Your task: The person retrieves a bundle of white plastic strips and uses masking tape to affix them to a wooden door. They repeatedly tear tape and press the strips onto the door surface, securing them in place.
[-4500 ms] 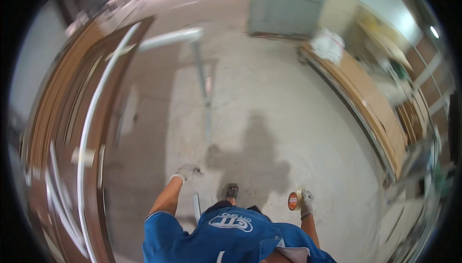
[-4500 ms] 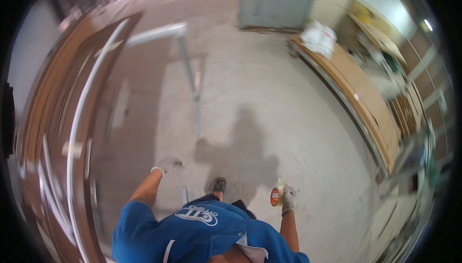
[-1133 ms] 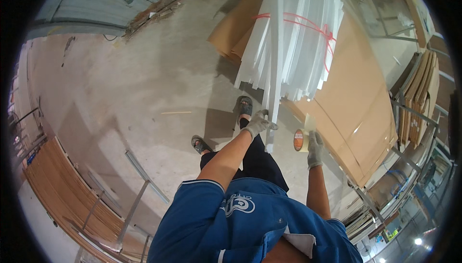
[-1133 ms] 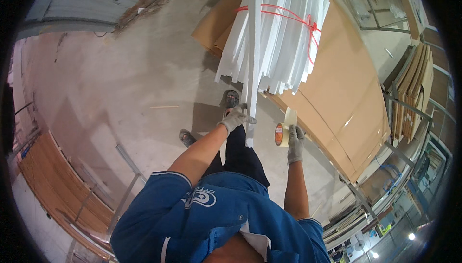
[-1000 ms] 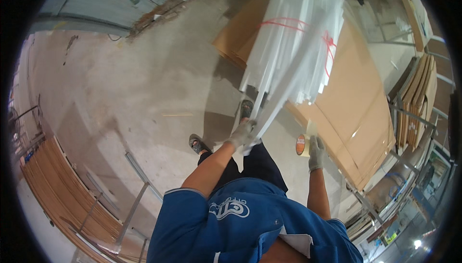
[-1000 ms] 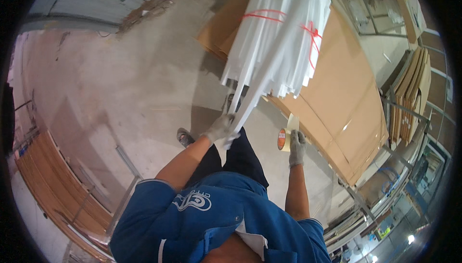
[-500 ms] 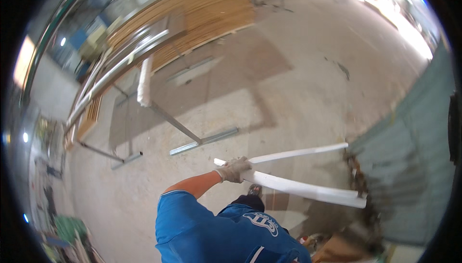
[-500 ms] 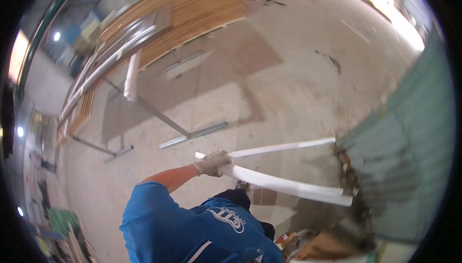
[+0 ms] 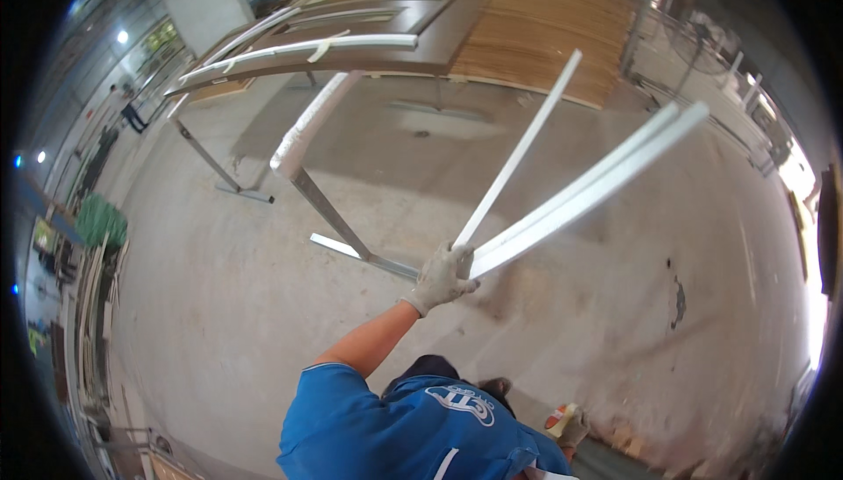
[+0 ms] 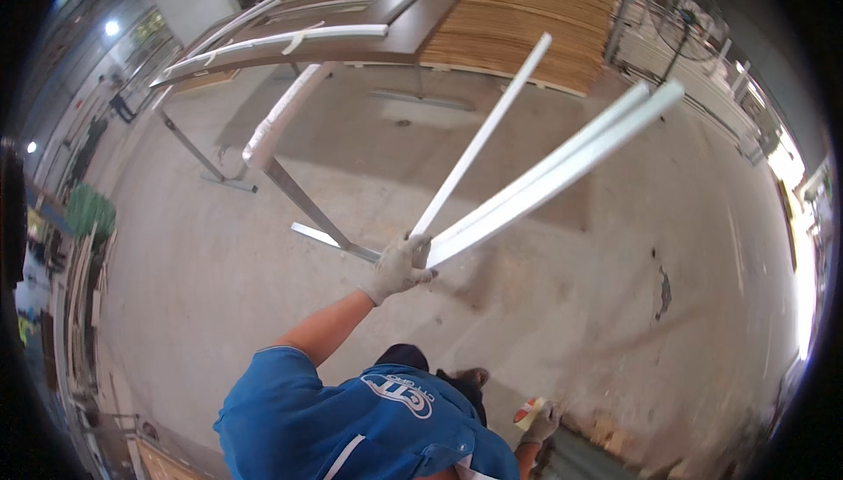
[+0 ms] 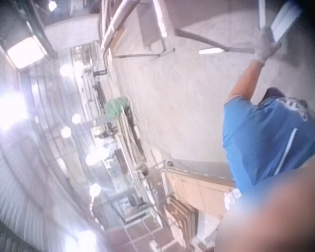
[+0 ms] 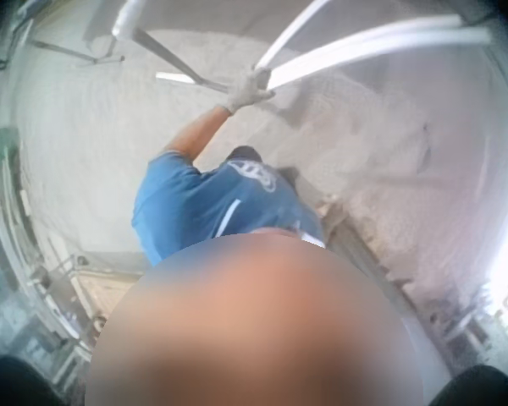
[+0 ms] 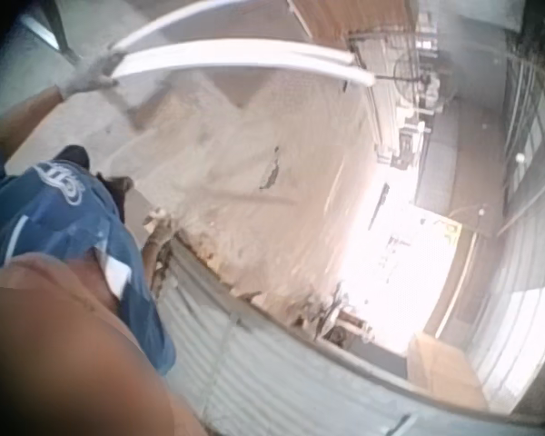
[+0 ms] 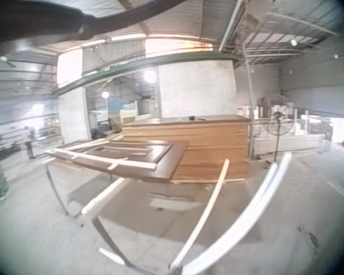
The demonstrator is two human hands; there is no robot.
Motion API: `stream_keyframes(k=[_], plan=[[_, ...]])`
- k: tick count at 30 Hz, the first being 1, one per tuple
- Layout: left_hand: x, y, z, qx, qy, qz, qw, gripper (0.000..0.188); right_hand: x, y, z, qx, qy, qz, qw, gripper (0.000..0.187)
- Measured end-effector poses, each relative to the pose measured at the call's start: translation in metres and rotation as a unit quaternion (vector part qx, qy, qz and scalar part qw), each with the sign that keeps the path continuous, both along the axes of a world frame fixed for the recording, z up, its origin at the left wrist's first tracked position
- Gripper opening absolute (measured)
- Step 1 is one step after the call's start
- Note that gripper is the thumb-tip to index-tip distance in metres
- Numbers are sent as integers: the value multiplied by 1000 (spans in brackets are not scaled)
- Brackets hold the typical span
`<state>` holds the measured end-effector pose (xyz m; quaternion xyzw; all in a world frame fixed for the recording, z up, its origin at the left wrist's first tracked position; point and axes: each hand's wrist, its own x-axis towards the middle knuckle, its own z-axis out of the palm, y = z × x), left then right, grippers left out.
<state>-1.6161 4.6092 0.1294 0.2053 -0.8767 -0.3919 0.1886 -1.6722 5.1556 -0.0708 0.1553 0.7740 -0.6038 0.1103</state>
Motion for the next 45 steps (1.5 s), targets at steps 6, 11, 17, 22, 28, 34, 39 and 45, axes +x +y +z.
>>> stream_keyframes(k=[6, 11, 17, 22, 28, 34, 39, 45], plan=[[-113, -118, 124, -155, 43, 179, 971, 53, -271, -111, 63, -48, 46, 37, 997, 30], [-191, -292, 194, -208, -13, 302, 930, 47, -412, -240, 89, -159, 61, 157, 973, 29], [-256, -480, 234, -172, -100, 439, 876, 45, -505, -353, 81, -141, 28, 116, 983, 36], [-301, -586, 239, -185, -192, 526, 807, 53, -587, -409, 59, 3, 53, 234, 971, 44], [-372, -669, 223, -193, -196, 600, 751, 48, -769, -530, 34, 9, 32, 244, 969, 44], [-442, -724, 224, -62, -204, 660, 720, 62, -959, -728, 69, -23, 64, 367, 928, 42], [-461, -790, 210, 26, -208, 695, 688, 65, -1024, -903, 142, -21, 172, 468, 867, 33], [-477, -860, 205, 5, -212, 733, 647, 74, -1000, -1039, 249, -112, 214, 451, 859, 30]])
